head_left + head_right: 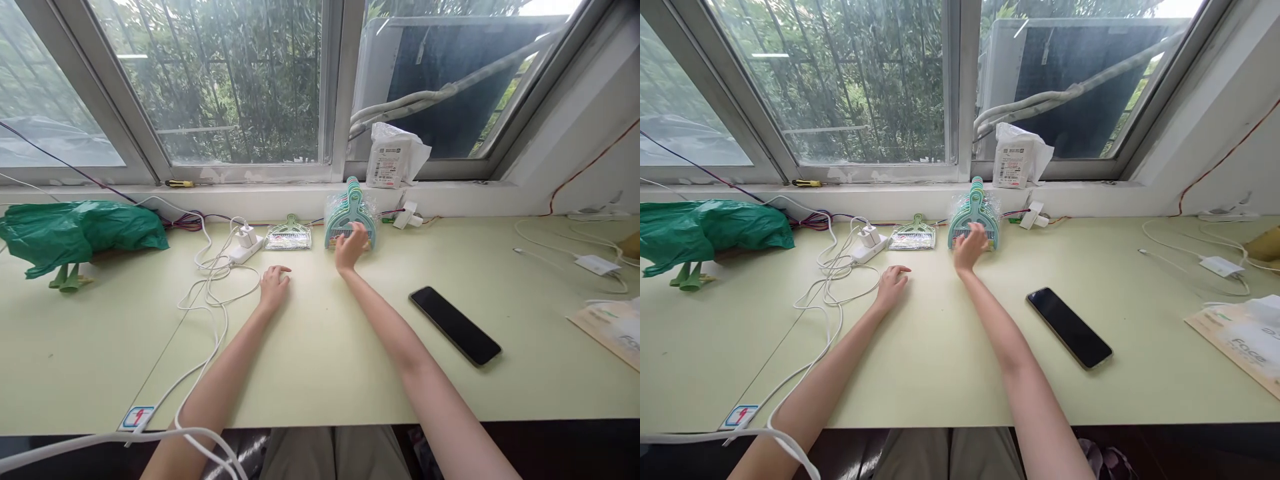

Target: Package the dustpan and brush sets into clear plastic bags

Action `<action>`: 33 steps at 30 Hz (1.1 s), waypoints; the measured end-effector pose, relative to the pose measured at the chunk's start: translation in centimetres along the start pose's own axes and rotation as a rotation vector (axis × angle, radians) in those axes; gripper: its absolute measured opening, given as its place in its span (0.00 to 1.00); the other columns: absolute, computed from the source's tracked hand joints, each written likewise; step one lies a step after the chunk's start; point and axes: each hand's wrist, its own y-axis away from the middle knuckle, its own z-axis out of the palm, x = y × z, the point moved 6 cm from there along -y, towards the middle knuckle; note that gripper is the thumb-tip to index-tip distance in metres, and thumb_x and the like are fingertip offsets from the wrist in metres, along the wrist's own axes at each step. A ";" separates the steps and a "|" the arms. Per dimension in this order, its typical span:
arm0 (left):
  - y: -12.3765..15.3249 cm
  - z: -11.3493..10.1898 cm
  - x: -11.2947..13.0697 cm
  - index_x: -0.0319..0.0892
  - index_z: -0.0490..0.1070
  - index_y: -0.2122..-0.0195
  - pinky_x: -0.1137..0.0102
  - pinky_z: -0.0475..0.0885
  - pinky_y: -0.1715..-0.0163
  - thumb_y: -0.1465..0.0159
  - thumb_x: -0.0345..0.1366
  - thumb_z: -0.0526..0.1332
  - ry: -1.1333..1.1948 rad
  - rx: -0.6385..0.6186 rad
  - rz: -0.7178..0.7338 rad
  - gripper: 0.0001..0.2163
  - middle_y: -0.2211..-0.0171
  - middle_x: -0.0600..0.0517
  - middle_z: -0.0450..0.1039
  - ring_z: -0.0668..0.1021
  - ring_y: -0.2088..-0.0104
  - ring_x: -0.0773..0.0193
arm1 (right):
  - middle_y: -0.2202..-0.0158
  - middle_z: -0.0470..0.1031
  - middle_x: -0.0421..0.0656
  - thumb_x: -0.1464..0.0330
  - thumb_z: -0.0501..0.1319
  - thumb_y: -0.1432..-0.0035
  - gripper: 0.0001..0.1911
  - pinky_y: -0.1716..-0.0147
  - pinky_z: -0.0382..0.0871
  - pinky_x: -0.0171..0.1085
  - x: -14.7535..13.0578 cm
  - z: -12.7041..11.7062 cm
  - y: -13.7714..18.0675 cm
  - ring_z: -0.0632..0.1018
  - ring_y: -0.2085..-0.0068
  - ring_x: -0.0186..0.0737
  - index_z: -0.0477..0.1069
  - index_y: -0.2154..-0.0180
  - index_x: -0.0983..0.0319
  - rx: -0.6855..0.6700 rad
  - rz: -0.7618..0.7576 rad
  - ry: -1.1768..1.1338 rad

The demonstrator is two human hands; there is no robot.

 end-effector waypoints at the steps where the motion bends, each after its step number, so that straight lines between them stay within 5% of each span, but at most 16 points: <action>1: 0.0 0.0 0.1 0.47 0.72 0.58 0.52 0.59 0.42 0.40 0.33 0.53 -0.001 -0.002 0.003 0.12 0.49 0.47 0.69 0.70 0.45 0.50 | 0.34 0.51 0.60 0.66 0.46 0.36 0.25 0.39 0.51 0.57 1.9 -1.5 -0.6 0.51 0.31 0.50 0.52 0.39 0.64 0.067 0.089 0.032; 3: 0.0 0.0 0.2 0.47 0.72 0.58 0.52 0.60 0.42 0.40 0.33 0.52 -0.001 -0.002 0.013 0.12 0.49 0.47 0.69 0.70 0.46 0.50 | 0.35 0.54 0.62 0.64 0.49 0.37 0.27 0.41 0.54 0.56 5.8 -3.8 -1.8 0.54 0.32 0.53 0.50 0.39 0.65 0.146 0.258 0.103; 6: 0.1 0.1 0.4 0.47 0.73 0.58 0.52 0.61 0.43 0.39 0.33 0.52 -0.001 -0.019 0.028 0.12 0.49 0.46 0.70 0.70 0.46 0.49 | 0.45 0.70 0.58 0.62 0.54 0.39 0.25 0.50 0.64 0.48 10.2 -4.1 -3.1 0.72 0.44 0.50 0.55 0.44 0.65 -0.098 0.355 0.084; 10: 0.3 0.2 0.7 0.48 0.73 0.59 0.52 0.61 0.43 0.39 0.34 0.52 -0.006 -0.060 0.063 0.12 0.49 0.47 0.70 0.69 0.45 0.49 | 0.53 0.76 0.51 0.58 0.57 0.41 0.18 0.52 0.63 0.45 12.0 -4.3 -3.2 0.76 0.52 0.47 0.62 0.52 0.61 -0.192 0.325 0.080; 18: 0.6 0.3 1.2 0.47 0.72 0.58 0.55 0.63 0.43 0.39 0.35 0.52 0.080 -0.104 0.110 0.11 0.50 0.47 0.71 0.71 0.46 0.53 | 0.63 0.77 0.47 0.58 0.54 0.39 0.13 0.60 0.65 0.39 10.6 -3.9 -1.3 0.75 0.63 0.44 0.68 0.65 0.59 -0.388 0.195 0.000; 24: 1.1 0.9 2.4 0.44 0.60 0.43 0.61 0.69 0.48 0.38 0.46 0.58 0.510 -0.221 0.038 0.24 0.43 0.43 0.67 0.73 0.46 0.57 | 0.67 0.77 0.42 0.57 0.56 0.42 0.14 0.63 0.67 0.38 8.3 -4.1 2.6 0.74 0.65 0.42 0.72 0.63 0.59 -0.514 0.158 -0.111; 27: 1.6 1.2 3.0 0.45 0.62 0.43 0.61 0.71 0.50 0.41 0.48 0.62 0.705 -0.282 -0.037 0.26 0.45 0.43 0.71 0.75 0.47 0.56 | 0.67 0.77 0.41 0.56 0.58 0.42 0.14 0.61 0.68 0.38 6.0 -3.6 5.3 0.74 0.63 0.43 0.73 0.63 0.58 -0.659 0.083 -0.237; 30: 2.1 1.2 3.1 0.42 0.69 0.51 0.60 0.74 0.54 0.47 0.47 0.68 0.798 -0.304 -0.103 0.25 0.55 0.45 0.76 0.79 0.54 0.54 | 0.64 0.76 0.42 0.56 0.55 0.40 0.15 0.59 0.69 0.40 4.2 -3.5 7.3 0.74 0.62 0.43 0.72 0.61 0.59 -0.751 -0.016 -0.262; 33: 2.4 1.1 2.9 0.41 0.70 0.54 0.59 0.75 0.55 0.51 0.42 0.71 0.876 -0.264 -0.141 0.25 0.59 0.47 0.77 0.80 0.59 0.56 | 0.49 0.71 0.47 0.57 0.55 0.39 0.20 0.54 0.68 0.43 2.7 -4.6 7.8 0.74 0.54 0.45 0.66 0.48 0.59 -0.633 -0.123 -0.225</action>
